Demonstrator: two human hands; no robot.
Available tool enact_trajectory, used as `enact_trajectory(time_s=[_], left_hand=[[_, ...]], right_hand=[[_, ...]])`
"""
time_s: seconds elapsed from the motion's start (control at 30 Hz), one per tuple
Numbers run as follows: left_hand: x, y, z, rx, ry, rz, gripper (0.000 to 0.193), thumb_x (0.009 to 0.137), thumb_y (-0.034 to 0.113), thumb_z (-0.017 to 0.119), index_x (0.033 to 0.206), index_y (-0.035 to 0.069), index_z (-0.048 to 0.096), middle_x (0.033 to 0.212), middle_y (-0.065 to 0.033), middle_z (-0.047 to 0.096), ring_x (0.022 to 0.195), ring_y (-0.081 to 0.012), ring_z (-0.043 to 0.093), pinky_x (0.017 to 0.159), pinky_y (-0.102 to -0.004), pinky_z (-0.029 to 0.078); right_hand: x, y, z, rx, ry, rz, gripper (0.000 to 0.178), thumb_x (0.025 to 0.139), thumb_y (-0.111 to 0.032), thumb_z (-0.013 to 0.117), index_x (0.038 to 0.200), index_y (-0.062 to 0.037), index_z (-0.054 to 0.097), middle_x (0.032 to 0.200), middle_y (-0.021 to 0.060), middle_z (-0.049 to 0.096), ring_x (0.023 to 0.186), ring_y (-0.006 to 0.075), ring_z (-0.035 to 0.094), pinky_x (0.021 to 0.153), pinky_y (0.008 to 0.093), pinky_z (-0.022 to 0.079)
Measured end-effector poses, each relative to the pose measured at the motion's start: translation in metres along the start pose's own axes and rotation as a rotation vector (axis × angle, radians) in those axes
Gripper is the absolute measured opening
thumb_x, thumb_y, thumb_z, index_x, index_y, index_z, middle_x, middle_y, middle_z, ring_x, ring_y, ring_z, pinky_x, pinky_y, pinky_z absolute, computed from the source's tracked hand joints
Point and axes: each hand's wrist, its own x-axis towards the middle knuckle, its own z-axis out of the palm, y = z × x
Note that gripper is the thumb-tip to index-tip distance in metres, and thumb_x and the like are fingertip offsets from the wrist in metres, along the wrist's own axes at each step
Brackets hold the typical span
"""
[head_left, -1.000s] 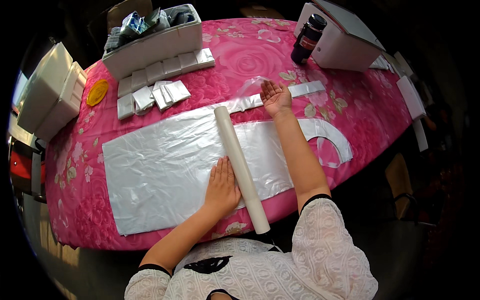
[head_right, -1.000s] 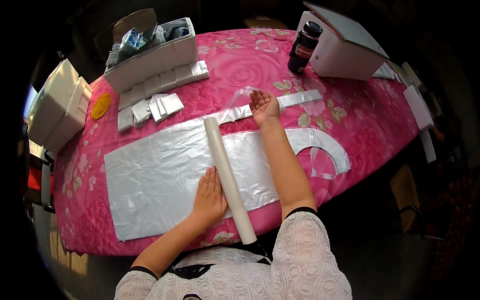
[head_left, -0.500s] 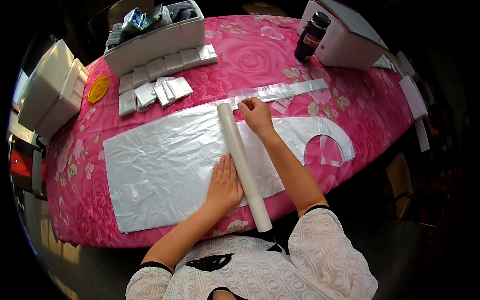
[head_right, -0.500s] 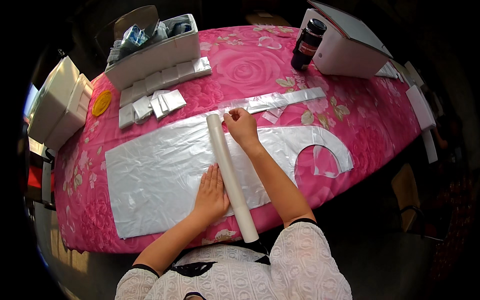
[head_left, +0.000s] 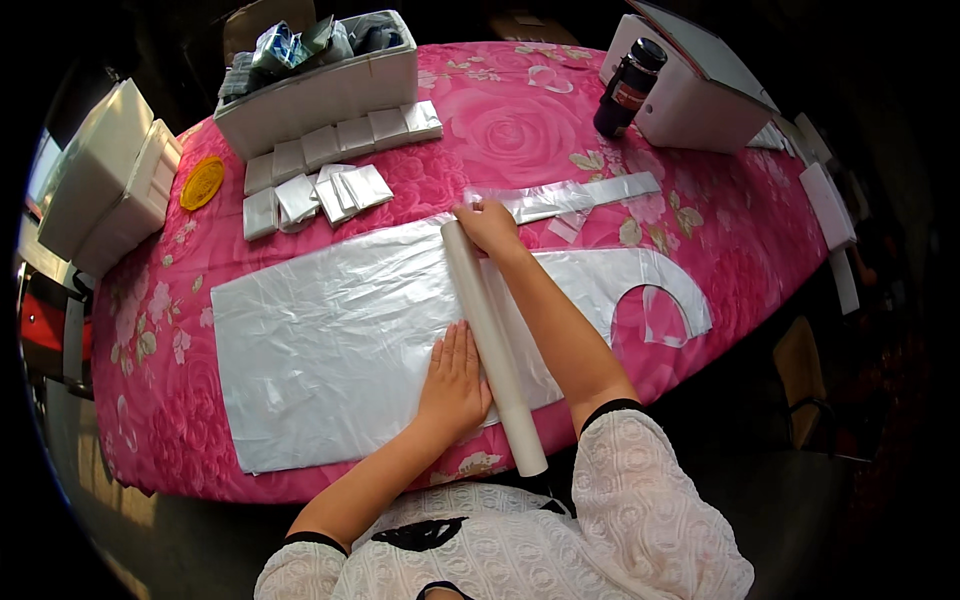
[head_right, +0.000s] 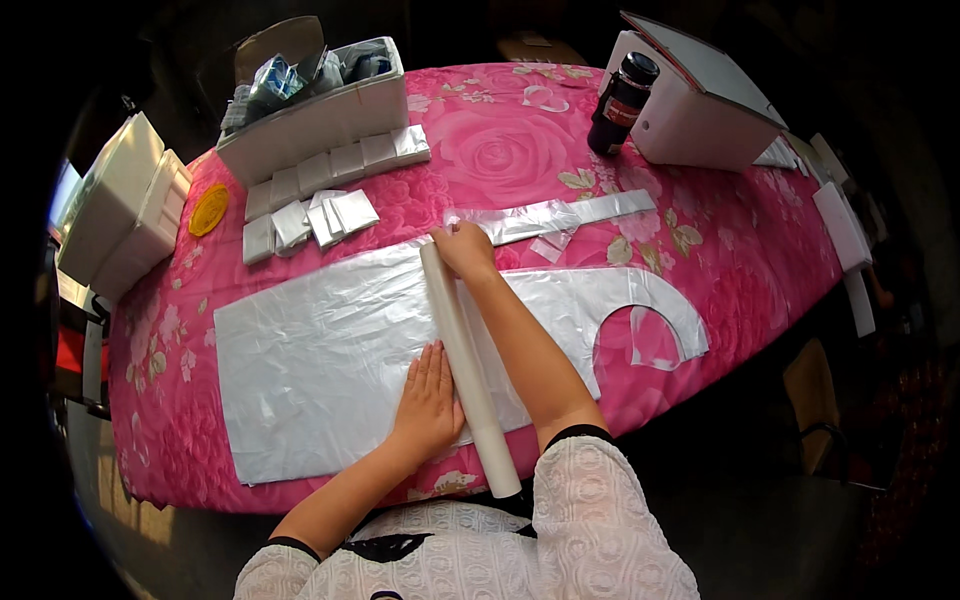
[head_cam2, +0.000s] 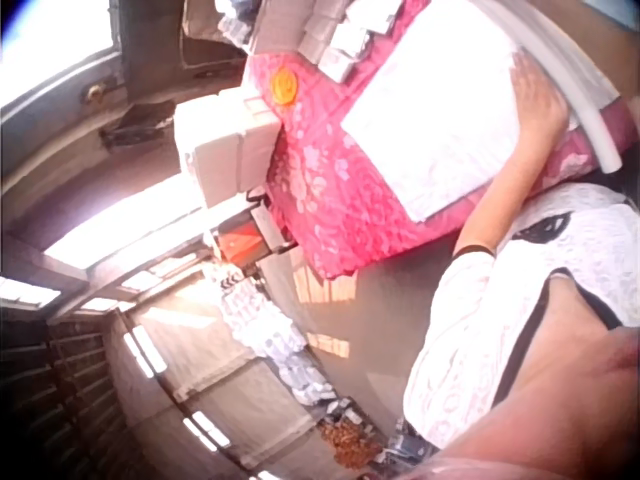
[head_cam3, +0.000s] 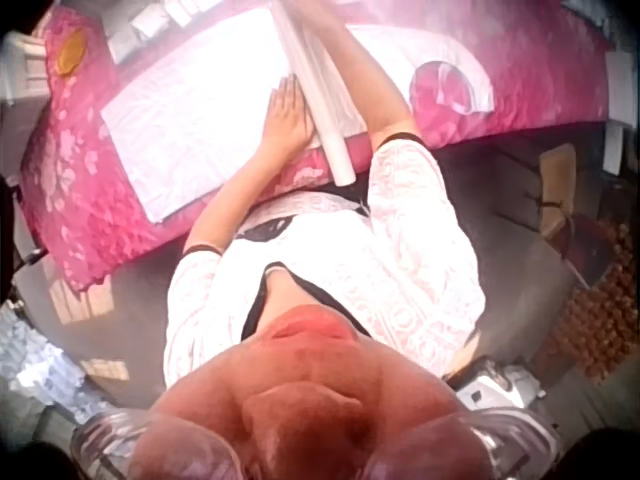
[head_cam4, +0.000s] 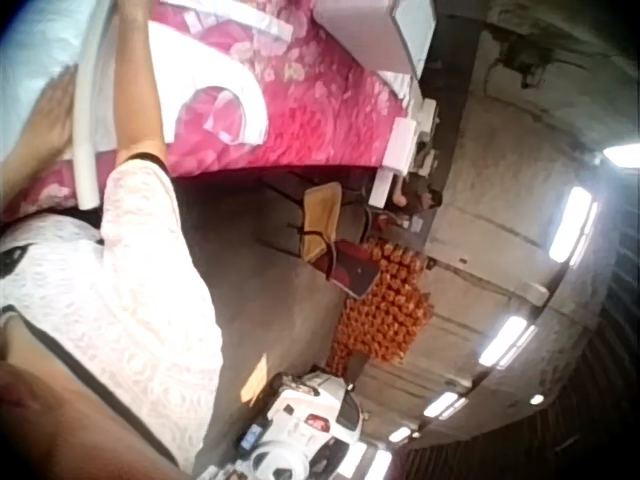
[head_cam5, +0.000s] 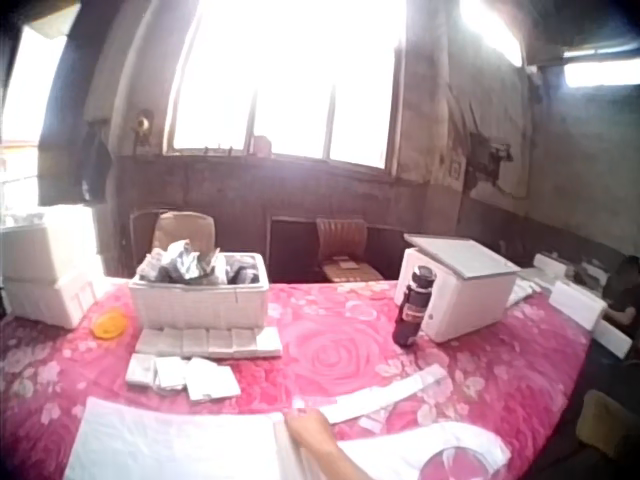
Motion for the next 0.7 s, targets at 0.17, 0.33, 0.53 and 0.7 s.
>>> enact_trajectory(time_s=[0.17,0.33,0.53,0.7], left_hand=[[0.001,0.002,0.000,0.017,-0.015,0.010,0.068,0.078,0.024,0.042,0.132,-0.012,0.022,0.140,-0.0264,0.020,0.132,-0.0365,0.017,0.108,-0.0441,0.011],[0.000,0.001,-0.001,0.004,-0.032,-0.012,0.068,0.078,0.024,0.042,0.131,-0.013,0.022,0.140,-0.0261,0.020,0.132,-0.0360,0.016,0.108,-0.0441,0.010],[0.000,0.001,0.001,-0.010,-0.006,0.000,0.068,0.077,0.023,0.042,0.131,-0.013,0.022,0.139,-0.0264,0.020,0.132,-0.0356,0.016,0.109,-0.0439,0.010],[0.001,0.002,-0.003,0.010,0.007,0.019,0.067,0.078,0.022,0.042,0.131,-0.013,0.023,0.139,-0.0269,0.021,0.132,-0.0361,0.018,0.108,-0.0439,0.011]], right_hand=[[0.031,0.027,-0.023,0.020,0.150,-0.055,0.034,0.074,-0.034,0.055,0.073,-0.0012,0.067,0.070,0.0127,0.065,0.064,0.0231,0.061,0.064,0.0336,0.047],[0.031,0.020,-0.049,0.000,0.147,-0.024,0.030,0.080,-0.028,0.056,0.075,-0.0005,0.066,0.066,0.0049,0.064,0.055,0.0129,0.056,0.054,0.0272,0.045],[0.024,0.022,-0.043,0.818,-0.033,0.115,0.014,0.082,-0.023,0.058,0.084,-0.0099,0.062,0.081,0.0004,0.064,0.073,0.0132,0.058,0.064,0.0284,0.043],[0.031,0.025,-0.040,1.283,-0.146,0.173,0.015,0.079,-0.023,0.059,0.088,-0.0117,0.060,0.082,-0.0007,0.062,0.080,0.0143,0.058,0.071,0.0293,0.045]])
